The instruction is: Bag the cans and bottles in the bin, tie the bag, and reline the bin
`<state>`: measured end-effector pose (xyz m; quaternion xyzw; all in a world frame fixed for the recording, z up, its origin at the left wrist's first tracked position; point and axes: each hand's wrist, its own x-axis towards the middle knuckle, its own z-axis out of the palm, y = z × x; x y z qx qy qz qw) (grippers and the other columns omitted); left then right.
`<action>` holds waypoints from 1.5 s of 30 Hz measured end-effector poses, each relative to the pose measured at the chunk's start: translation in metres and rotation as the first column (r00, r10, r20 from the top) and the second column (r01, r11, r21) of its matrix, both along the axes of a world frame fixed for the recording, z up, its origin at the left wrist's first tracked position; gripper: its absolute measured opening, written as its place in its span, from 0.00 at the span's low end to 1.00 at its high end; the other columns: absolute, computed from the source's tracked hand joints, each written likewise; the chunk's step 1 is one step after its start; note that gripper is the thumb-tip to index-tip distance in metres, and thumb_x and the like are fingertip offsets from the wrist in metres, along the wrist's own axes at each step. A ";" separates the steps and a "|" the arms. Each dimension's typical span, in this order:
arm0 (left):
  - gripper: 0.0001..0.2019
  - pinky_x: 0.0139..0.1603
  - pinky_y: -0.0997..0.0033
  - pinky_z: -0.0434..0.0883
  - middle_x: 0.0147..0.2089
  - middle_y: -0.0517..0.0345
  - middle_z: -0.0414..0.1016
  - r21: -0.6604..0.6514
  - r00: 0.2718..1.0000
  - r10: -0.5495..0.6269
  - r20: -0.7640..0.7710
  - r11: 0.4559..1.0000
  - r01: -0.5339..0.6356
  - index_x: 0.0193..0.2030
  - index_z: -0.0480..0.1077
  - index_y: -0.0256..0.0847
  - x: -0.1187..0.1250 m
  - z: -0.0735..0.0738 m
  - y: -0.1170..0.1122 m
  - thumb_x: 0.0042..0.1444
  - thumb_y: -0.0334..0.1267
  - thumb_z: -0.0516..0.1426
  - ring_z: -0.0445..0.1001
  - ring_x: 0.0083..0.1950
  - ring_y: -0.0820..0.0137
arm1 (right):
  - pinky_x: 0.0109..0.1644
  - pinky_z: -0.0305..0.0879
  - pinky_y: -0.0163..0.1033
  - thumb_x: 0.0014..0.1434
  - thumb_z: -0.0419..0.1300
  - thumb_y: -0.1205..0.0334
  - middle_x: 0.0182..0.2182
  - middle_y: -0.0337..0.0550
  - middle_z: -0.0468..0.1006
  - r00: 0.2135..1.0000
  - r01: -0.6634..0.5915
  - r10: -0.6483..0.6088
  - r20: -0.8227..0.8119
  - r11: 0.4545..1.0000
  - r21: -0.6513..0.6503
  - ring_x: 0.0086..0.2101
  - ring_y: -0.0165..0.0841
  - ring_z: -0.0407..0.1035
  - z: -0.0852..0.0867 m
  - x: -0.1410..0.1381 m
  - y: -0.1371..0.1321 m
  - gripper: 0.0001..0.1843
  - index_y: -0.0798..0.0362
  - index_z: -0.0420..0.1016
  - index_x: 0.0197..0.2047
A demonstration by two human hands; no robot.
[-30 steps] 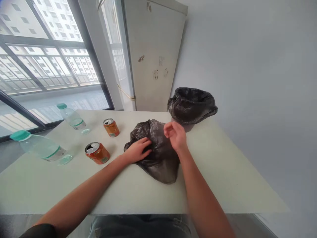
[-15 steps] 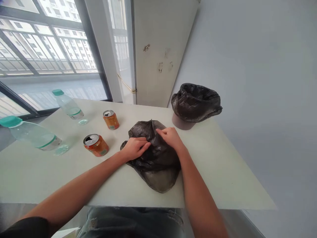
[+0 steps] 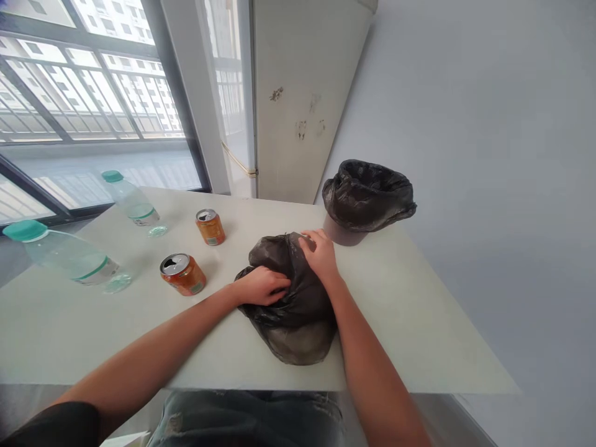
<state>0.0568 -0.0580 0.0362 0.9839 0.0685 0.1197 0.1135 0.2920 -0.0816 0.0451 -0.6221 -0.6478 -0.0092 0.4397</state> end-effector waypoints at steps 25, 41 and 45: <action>0.07 0.34 0.73 0.62 0.29 0.61 0.71 -0.375 0.989 -0.086 0.124 0.918 0.127 0.33 0.71 0.40 0.002 0.003 0.009 0.63 0.33 0.56 0.67 0.30 0.74 | 0.49 0.69 0.42 0.59 0.67 0.43 0.38 0.44 0.82 0.748 -0.230 0.117 -0.653 0.969 -0.090 0.40 0.36 0.75 -0.029 0.010 0.018 0.20 0.52 0.80 0.40; 0.20 0.30 0.72 0.55 0.25 0.62 0.63 -0.804 0.963 0.153 0.222 0.587 0.092 0.32 0.72 0.36 -0.003 0.006 0.024 0.64 0.53 0.60 0.58 0.28 0.75 | 0.46 0.68 0.39 0.52 0.72 0.44 0.33 0.38 0.78 0.650 -0.302 0.160 -0.743 0.951 -0.060 0.36 0.33 0.71 -0.030 0.011 0.019 0.21 0.51 0.76 0.37; 0.21 0.30 0.72 0.55 0.25 0.63 0.62 -0.815 0.957 0.182 0.225 0.574 0.082 0.32 0.72 0.36 -0.002 0.005 0.024 0.63 0.54 0.61 0.57 0.28 0.75 | 0.47 0.69 0.40 0.52 0.72 0.43 0.35 0.40 0.79 0.667 -0.318 0.170 -0.725 0.946 -0.071 0.37 0.34 0.72 -0.029 0.009 0.018 0.21 0.50 0.77 0.39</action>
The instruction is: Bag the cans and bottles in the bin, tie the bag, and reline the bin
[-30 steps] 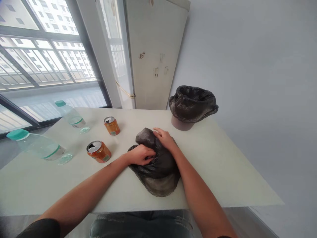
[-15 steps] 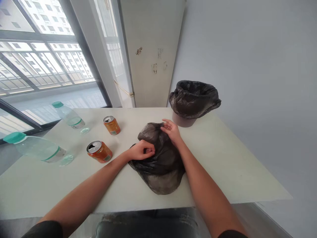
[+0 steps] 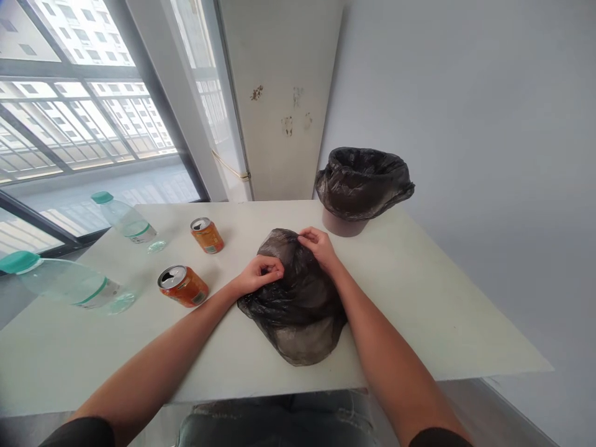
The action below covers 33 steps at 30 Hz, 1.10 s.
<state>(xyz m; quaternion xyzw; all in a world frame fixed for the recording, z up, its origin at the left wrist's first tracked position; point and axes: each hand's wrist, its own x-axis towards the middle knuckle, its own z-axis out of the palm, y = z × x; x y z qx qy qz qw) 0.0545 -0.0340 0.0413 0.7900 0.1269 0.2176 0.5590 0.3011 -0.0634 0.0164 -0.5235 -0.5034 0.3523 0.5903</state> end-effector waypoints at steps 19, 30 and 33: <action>0.23 0.30 0.71 0.52 0.26 0.62 0.63 -0.056 0.999 0.046 0.016 0.997 -0.045 0.33 0.73 0.36 0.001 -0.009 0.004 0.60 0.58 0.63 0.56 0.28 0.75 | 0.46 0.72 0.44 0.49 0.72 0.42 0.32 0.42 0.81 0.995 0.057 -0.062 0.081 0.997 0.056 0.34 0.35 0.73 -0.004 0.002 0.004 0.22 0.52 0.78 0.35; 0.24 0.31 0.72 0.53 0.27 0.61 0.66 -0.066 0.997 0.069 0.047 0.996 -0.066 0.33 0.74 0.35 0.001 -0.018 0.008 0.60 0.59 0.64 0.58 0.29 0.75 | 0.46 0.72 0.45 0.53 0.70 0.46 0.33 0.44 0.82 0.979 0.048 -0.064 0.192 0.995 0.084 0.35 0.38 0.75 -0.008 0.001 0.000 0.18 0.52 0.79 0.36; 0.25 0.32 0.72 0.54 0.28 0.59 0.68 -0.050 0.993 0.103 0.050 0.994 -0.100 0.33 0.74 0.35 0.001 -0.021 0.009 0.59 0.60 0.64 0.60 0.30 0.74 | 0.45 0.72 0.45 0.54 0.68 0.47 0.32 0.44 0.82 0.970 0.054 -0.076 0.231 0.994 0.097 0.34 0.38 0.75 -0.007 -0.001 0.000 0.17 0.52 0.79 0.35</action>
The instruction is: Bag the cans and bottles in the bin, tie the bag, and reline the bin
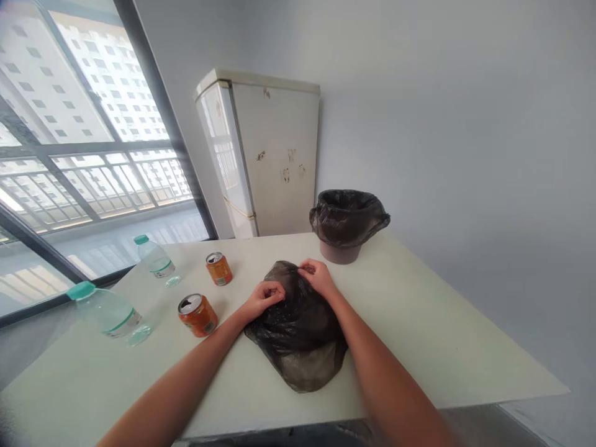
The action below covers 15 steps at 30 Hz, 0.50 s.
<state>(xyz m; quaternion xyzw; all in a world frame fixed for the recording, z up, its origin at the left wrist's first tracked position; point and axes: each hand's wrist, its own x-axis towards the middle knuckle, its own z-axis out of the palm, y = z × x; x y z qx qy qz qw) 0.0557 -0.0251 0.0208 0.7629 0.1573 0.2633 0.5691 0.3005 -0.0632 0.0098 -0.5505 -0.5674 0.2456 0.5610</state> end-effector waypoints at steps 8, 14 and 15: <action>0.25 0.34 0.70 0.59 0.28 0.57 0.69 0.162 0.994 0.096 0.055 0.981 -0.103 0.32 0.73 0.36 -0.004 0.004 -0.011 0.63 0.61 0.60 0.64 0.31 0.71 | 0.39 0.71 0.43 0.56 0.63 0.49 0.29 0.44 0.81 0.981 0.054 -0.068 0.181 0.995 0.080 0.31 0.38 0.74 0.008 -0.006 -0.004 0.14 0.52 0.78 0.32; 0.11 0.45 0.66 0.69 0.40 0.53 0.75 0.395 0.902 0.379 0.209 0.811 -0.432 0.43 0.73 0.39 -0.006 0.012 -0.027 0.67 0.44 0.57 0.72 0.41 0.66 | 0.55 0.63 0.53 0.62 0.59 0.59 0.37 0.50 0.79 0.883 0.236 -0.329 0.334 0.928 0.290 0.44 0.46 0.69 0.039 -0.024 -0.023 0.10 0.51 0.80 0.34; 0.10 0.51 0.62 0.71 0.46 0.50 0.75 0.457 0.863 0.431 0.263 0.732 -0.505 0.49 0.72 0.40 -0.006 0.013 -0.030 0.65 0.41 0.58 0.74 0.47 0.63 | 0.57 0.61 0.53 0.64 0.58 0.61 0.38 0.50 0.79 0.865 0.227 -0.342 0.367 0.919 0.323 0.45 0.46 0.69 0.046 -0.031 -0.028 0.10 0.51 0.81 0.36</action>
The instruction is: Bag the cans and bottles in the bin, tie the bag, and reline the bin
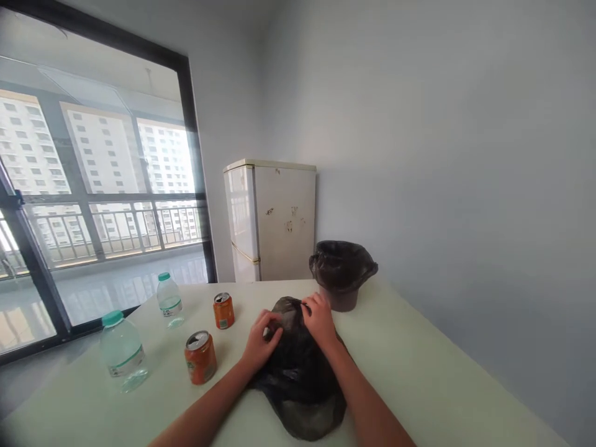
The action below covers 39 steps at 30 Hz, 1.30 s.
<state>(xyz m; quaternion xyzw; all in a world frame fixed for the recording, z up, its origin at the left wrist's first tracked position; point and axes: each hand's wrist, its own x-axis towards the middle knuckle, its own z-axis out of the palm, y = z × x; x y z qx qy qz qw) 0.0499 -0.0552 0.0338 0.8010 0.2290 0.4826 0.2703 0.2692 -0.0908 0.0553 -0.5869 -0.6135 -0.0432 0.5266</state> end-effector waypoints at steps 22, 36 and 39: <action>0.15 0.76 0.41 0.53 0.43 0.58 0.82 0.271 0.952 0.274 -0.134 0.934 -0.231 0.37 0.75 0.44 -0.004 0.008 -0.006 0.52 0.21 0.54 0.76 0.53 0.61 | 0.46 0.64 0.42 0.64 0.68 0.63 0.36 0.41 0.70 0.748 -0.660 0.664 -0.003 0.744 0.104 0.40 0.35 0.66 0.042 -0.056 -0.040 0.06 0.49 0.80 0.33; 0.32 0.69 0.45 0.65 0.65 0.43 0.69 0.222 0.915 0.353 -0.198 0.925 -0.309 0.63 0.62 0.43 -0.006 0.012 -0.006 0.50 0.25 0.59 0.69 0.67 0.53 | 0.59 0.65 0.49 0.54 0.75 0.41 0.49 0.44 0.77 0.371 -0.372 0.636 -0.676 0.769 0.520 0.53 0.40 0.68 0.039 -0.019 -0.017 0.21 0.47 0.74 0.32; 0.37 0.78 0.37 0.51 0.75 0.40 0.59 0.347 0.945 0.278 -0.174 0.915 -0.206 0.71 0.55 0.43 -0.003 0.018 -0.015 0.56 0.35 0.62 0.59 0.77 0.50 | 0.55 0.65 0.46 0.50 0.78 0.44 0.41 0.42 0.75 0.522 -0.314 0.556 -0.647 0.830 0.460 0.45 0.37 0.67 0.031 -0.018 -0.010 0.20 0.49 0.77 0.27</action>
